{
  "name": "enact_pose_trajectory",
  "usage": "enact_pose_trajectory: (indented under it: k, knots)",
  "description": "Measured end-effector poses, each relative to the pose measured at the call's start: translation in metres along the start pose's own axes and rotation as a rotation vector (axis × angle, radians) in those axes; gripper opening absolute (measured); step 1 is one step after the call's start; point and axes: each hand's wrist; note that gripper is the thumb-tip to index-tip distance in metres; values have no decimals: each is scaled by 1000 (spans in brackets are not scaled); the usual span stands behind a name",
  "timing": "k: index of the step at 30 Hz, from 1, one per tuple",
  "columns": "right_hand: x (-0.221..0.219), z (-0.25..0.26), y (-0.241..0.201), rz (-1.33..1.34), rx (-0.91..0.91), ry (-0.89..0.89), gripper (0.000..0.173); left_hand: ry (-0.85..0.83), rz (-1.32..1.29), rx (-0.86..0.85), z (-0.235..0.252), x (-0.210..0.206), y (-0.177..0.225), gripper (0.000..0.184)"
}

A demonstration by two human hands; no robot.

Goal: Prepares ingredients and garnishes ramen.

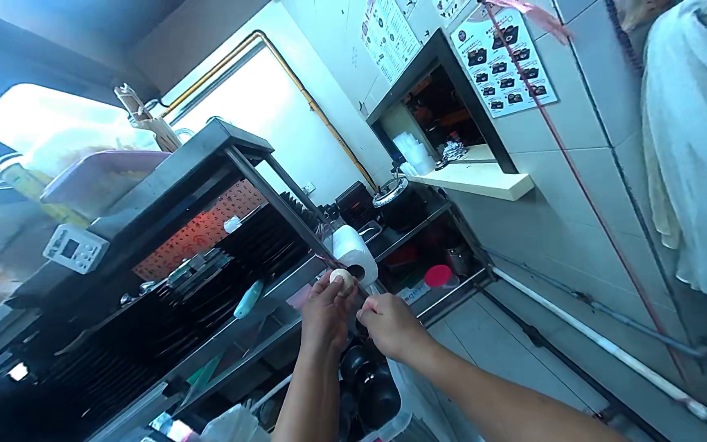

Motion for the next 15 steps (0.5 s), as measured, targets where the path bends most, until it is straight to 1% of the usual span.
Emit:
enact_pose_trajectory:
  k: [3, 6, 11, 15]
  knots:
    - [-3, 2, 1, -2, -3, 7, 30, 32, 23, -62, -5, -2, -2, 30]
    - [-4, 3, 0, -12, -15, 1, 30, 43, 40, -84, -10, -2, -3, 33]
    - [-6, 1, 0, -13, -30, -1, 30, 89, 33, -99, -8, -4, -1, 28]
    - [-7, 3, 5, -11, -38, 13, 29, 68, 48, -107, -15, -2, -2, 31]
Point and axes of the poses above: each hand's wrist, its own z-axis towards the middle knuckle, its own x-axis out of the back of the hand, y = z × x, and after that the axes turned 15 degrees about y, right-handed
